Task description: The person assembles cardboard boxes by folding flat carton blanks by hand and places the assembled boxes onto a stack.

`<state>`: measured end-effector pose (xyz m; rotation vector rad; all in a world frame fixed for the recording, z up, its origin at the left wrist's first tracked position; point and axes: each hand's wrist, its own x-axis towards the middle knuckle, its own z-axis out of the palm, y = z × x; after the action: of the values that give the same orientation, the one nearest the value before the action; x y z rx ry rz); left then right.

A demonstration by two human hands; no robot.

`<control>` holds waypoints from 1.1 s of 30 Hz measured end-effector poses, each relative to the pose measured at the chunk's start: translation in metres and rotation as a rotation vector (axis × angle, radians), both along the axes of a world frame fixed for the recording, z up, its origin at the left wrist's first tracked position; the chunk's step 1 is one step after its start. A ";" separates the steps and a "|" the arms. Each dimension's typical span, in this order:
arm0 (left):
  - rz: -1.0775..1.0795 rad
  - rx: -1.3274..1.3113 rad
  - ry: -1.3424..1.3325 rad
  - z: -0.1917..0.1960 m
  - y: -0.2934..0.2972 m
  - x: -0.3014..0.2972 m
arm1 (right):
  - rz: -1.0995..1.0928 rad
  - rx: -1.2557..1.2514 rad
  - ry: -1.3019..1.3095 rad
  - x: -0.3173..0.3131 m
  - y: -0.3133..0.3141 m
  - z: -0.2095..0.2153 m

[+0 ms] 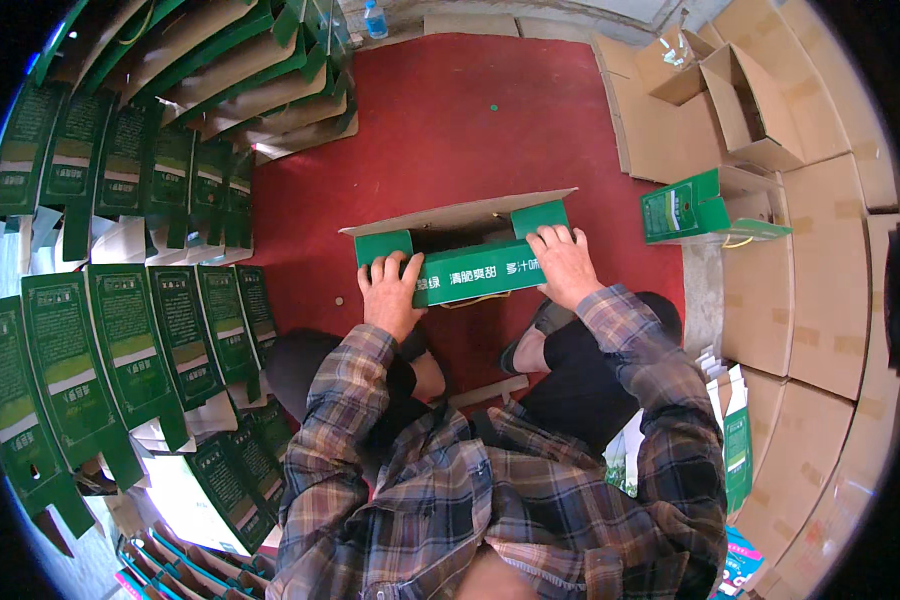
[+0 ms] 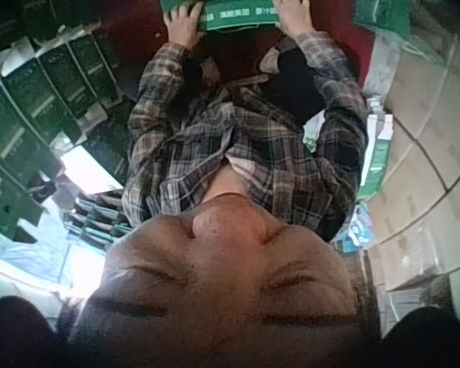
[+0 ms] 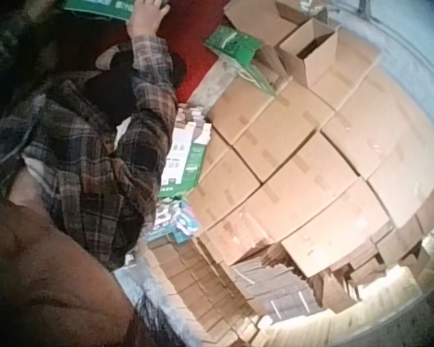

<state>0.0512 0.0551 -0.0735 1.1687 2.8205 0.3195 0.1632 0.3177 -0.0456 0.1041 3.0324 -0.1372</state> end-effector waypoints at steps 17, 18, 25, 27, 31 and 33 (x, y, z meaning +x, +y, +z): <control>-0.028 0.120 -0.076 -0.009 -0.012 -0.011 | 0.097 -0.111 0.009 -0.001 -0.001 -0.003; -0.031 0.123 -0.127 -0.005 -0.013 -0.011 | 0.088 -0.105 -0.043 -0.002 -0.002 -0.002; -0.076 0.078 -0.057 -0.013 -0.015 -0.009 | 0.099 0.002 -0.146 0.005 -0.008 -0.016; -0.077 0.078 -0.051 -0.016 -0.013 -0.007 | 0.099 0.008 -0.202 0.004 -0.007 -0.020; -0.158 0.090 -0.034 -0.020 -0.010 -0.007 | 0.077 0.021 -0.241 0.001 -0.009 -0.017; -0.135 0.100 -0.066 -0.020 -0.012 -0.009 | 0.040 -0.003 -0.259 -0.007 -0.013 -0.013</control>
<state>0.0420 0.0433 -0.0934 1.3344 2.6805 0.4848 0.1560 0.3044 -0.0586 0.0567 2.7740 -0.1144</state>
